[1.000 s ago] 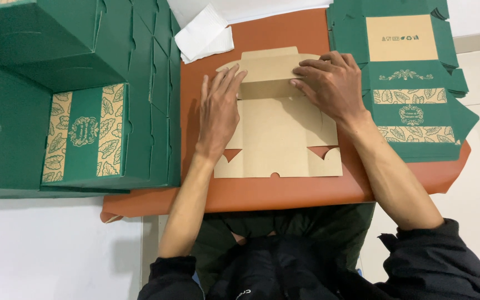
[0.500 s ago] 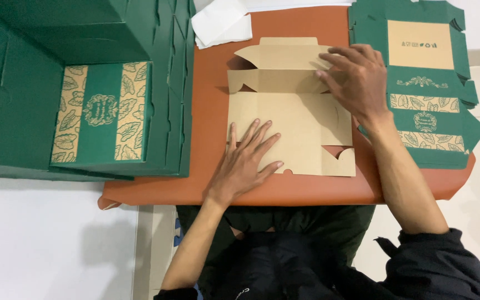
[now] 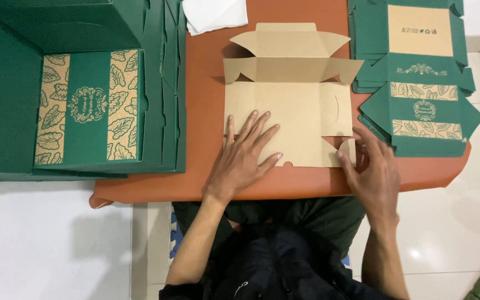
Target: Folding flat cardboard templates into boxes, placing paper inserts inside, and stacking the finished boxes.
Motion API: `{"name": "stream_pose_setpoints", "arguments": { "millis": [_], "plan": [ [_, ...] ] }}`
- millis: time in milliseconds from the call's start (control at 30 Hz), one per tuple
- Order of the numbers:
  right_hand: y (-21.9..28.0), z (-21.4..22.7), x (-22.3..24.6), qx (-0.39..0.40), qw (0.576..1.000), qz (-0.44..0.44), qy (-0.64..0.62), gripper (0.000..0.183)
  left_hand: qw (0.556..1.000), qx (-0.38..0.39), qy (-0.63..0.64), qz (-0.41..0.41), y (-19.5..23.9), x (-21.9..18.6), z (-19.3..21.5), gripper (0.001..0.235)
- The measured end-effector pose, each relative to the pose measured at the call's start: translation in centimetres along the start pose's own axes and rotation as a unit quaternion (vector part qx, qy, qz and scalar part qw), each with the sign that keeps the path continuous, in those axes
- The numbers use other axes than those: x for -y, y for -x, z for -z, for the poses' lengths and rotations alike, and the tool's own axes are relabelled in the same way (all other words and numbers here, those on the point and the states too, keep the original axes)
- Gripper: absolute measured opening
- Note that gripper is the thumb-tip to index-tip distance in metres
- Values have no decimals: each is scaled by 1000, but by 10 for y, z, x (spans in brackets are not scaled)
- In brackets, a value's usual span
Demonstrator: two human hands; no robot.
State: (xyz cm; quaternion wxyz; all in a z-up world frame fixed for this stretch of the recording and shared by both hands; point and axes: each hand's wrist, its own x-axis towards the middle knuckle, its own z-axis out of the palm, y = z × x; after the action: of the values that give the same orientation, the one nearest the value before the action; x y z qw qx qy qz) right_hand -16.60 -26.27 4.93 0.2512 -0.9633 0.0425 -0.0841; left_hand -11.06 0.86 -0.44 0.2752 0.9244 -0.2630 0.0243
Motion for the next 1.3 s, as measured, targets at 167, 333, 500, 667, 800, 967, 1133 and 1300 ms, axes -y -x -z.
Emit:
{"name": "stream_pose_setpoints", "arguments": {
  "millis": [167,333,500,667,800,967,1133,1300],
  "plan": [
    [23,-52,-31,-129,974,83,-168,38,1000,15,-8,5,-1,-4,4,62],
    [10,-50,-4,-67,977,155,-129,21,1000,10,-18,7,0,-4,3,62],
    [1,-64,-19,-58,977,201,-47,13,1000,2,-17,3,1,-7,6,62],
    [-3,-66,-23,-35,978,193,-68,10,1000,-11,-7,4,1,-4,2,60],
    [-7,-65,-27,-16,978,195,-74,12,999,-47,6,9,4,-2,2,49],
    [-8,-61,-27,-19,976,207,-68,9,970,-206,-47,118,30,-5,-5,30],
    [-8,-59,-24,-8,976,201,-82,6,949,-241,-49,199,47,-22,-5,33],
    [-7,-57,-19,-21,976,195,-95,13,927,-276,195,159,38,-31,-5,50]
  ]
}}
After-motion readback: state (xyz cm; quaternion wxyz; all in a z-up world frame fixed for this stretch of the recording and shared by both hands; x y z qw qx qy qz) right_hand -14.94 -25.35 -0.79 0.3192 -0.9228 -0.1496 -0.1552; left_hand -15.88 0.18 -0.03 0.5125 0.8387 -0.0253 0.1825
